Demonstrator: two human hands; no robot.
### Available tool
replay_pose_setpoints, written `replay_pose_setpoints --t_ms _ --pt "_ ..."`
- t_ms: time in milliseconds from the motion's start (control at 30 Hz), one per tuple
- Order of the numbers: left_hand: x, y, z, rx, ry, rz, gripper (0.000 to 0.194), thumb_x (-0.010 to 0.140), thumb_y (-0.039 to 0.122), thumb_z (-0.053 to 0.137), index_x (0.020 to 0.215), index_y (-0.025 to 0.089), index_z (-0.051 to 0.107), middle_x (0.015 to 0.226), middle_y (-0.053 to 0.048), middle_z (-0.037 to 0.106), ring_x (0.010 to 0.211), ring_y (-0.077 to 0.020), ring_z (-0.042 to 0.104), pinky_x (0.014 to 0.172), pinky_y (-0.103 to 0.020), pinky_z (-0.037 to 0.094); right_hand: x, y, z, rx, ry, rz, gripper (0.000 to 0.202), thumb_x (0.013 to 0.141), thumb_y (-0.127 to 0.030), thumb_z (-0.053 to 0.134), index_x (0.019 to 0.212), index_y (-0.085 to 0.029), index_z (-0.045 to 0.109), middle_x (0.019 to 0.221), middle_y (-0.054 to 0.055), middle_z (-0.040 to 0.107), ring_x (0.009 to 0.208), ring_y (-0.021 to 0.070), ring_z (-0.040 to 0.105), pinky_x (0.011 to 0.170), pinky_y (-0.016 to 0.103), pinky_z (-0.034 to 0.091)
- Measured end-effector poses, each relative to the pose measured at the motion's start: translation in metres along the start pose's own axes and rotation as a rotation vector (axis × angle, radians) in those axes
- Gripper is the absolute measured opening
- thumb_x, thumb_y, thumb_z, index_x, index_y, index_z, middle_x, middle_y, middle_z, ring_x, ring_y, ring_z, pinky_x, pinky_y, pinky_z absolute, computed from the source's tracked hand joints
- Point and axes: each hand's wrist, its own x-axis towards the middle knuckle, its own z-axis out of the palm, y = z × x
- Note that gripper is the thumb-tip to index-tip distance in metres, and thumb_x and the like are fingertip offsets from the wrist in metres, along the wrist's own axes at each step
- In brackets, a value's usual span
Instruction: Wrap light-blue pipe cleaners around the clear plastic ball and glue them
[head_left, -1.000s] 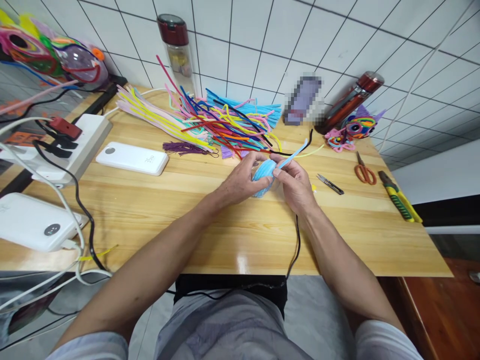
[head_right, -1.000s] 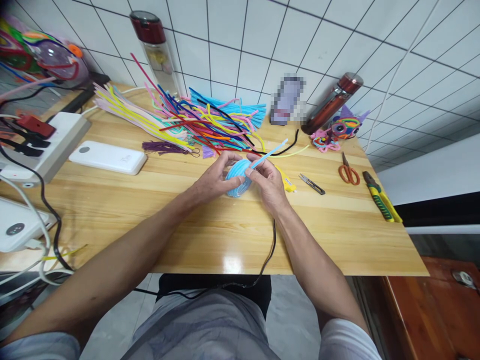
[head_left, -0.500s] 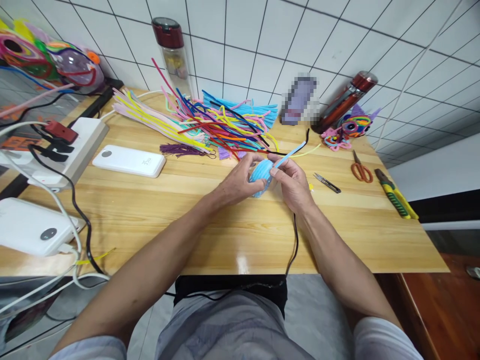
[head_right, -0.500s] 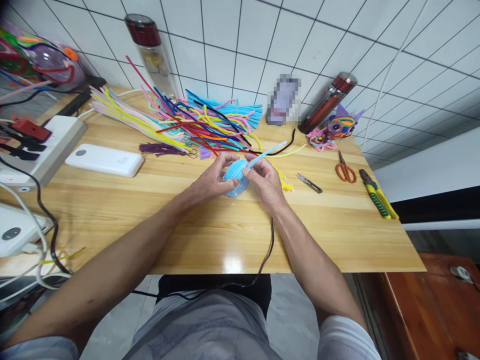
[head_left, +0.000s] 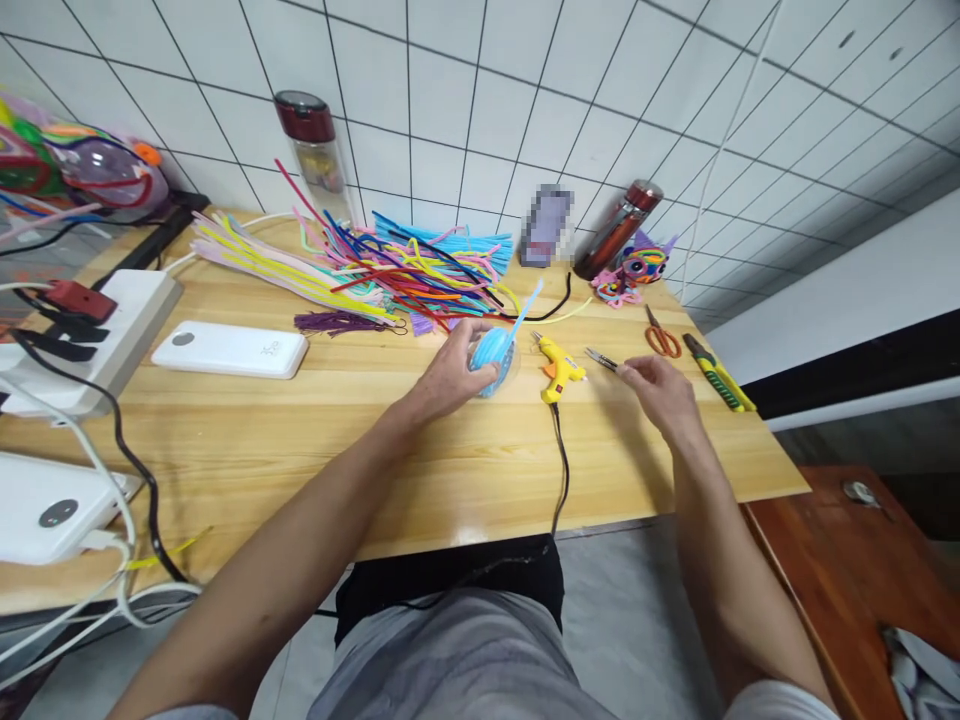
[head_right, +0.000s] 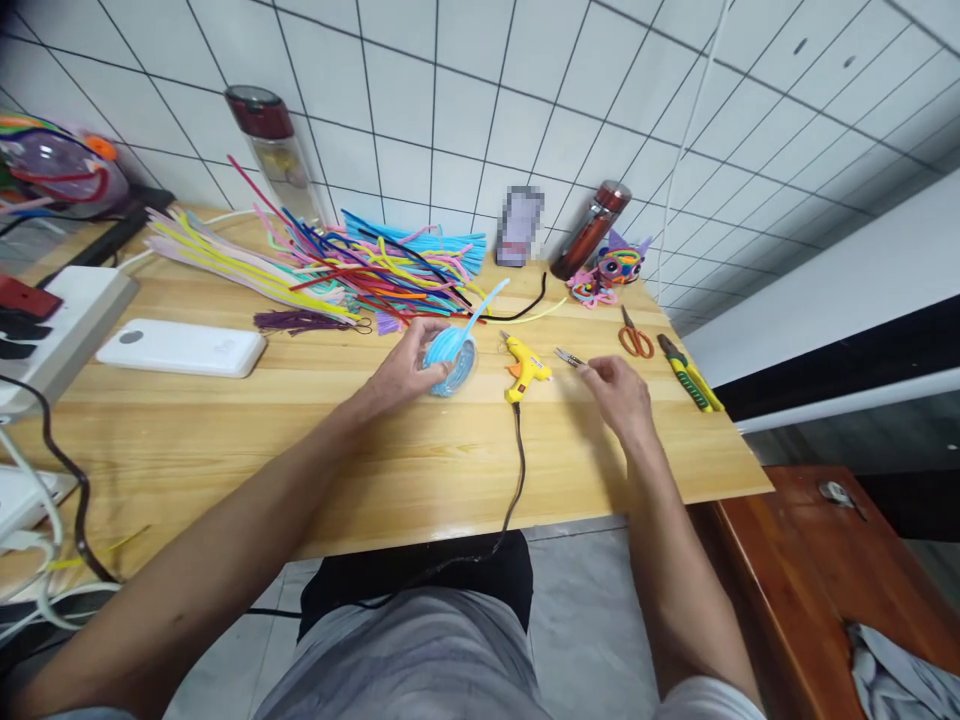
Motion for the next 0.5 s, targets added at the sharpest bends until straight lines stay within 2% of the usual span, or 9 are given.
replay_pose_setpoints --t_ms 67,167,233,300,367,433,500 --pt "-0.001 0.000 0.000 0.011 0.004 0.013 0.057 0.079 0.034 0.070 0.132 0.022 0.050 0.140 -0.014 0.064 0.138 -0.0321 0.064 0.121 -0.054 0.052 -0.013 0.007 0.006 -0.069 -0.038 0.015 0.042 0.091 -0.051 0.066 0.113 -0.017 0.077 0.112 0.016 0.083 0.105 0.0350 0.076 0.097 0.050 0.059" --pt "-0.003 0.003 -0.001 0.018 0.004 0.016 0.058 0.080 0.035 0.069 0.133 0.021 0.050 0.144 -0.016 0.062 0.138 -0.0324 0.064 0.119 -0.053 0.053 -0.024 -0.001 0.014 -0.121 -0.029 -0.034 0.050 0.093 -0.040 0.063 0.134 -0.013 0.071 0.142 0.024 0.074 0.137 0.0381 0.066 0.115 0.051 0.051" --pt "-0.003 0.006 -0.002 0.010 0.001 0.015 0.056 0.082 0.035 0.068 0.133 0.021 0.049 0.144 -0.015 0.061 0.136 -0.0309 0.065 0.118 -0.052 0.054 -0.026 -0.014 0.018 -0.145 -0.055 -0.068 0.052 0.096 -0.038 0.061 0.142 -0.013 0.068 0.149 0.023 0.070 0.145 0.0369 0.061 0.119 0.048 0.048" --pt "-0.002 0.008 -0.004 0.017 0.006 0.017 0.055 0.083 0.036 0.069 0.133 0.023 0.048 0.144 -0.013 0.062 0.135 -0.0291 0.066 0.119 -0.051 0.054 -0.026 -0.029 0.022 -0.165 -0.116 -0.068 0.053 0.100 -0.046 0.061 0.143 -0.016 0.069 0.139 0.020 0.077 0.134 0.0361 0.069 0.112 0.047 0.053" --pt "0.001 0.009 -0.005 0.073 0.043 0.035 0.057 0.082 0.037 0.070 0.133 0.024 0.049 0.144 -0.013 0.061 0.137 -0.0300 0.064 0.121 -0.053 0.052 -0.027 -0.043 0.028 -0.198 -0.189 -0.038 0.055 0.101 -0.058 0.060 0.134 -0.017 0.074 0.123 0.020 0.083 0.121 0.0375 0.076 0.104 0.048 0.056" --pt "0.003 0.009 -0.006 0.152 0.065 0.057 0.056 0.082 0.037 0.070 0.133 0.023 0.050 0.142 -0.013 0.062 0.137 -0.0311 0.062 0.123 -0.055 0.050 -0.029 -0.055 0.034 -0.243 -0.247 -0.008 0.062 0.099 -0.071 0.059 0.120 -0.016 0.080 0.116 0.024 0.084 0.119 0.0407 0.077 0.102 0.049 0.055" --pt "0.004 0.009 -0.006 0.222 0.075 0.075 0.054 0.083 0.037 0.069 0.132 0.021 0.051 0.140 -0.014 0.062 0.137 -0.0314 0.062 0.124 -0.055 0.048 -0.029 -0.063 0.039 -0.277 -0.286 0.011 0.072 0.097 -0.078 0.058 0.115 -0.012 0.082 0.119 0.029 0.082 0.124 0.0434 0.076 0.103 0.050 0.055"
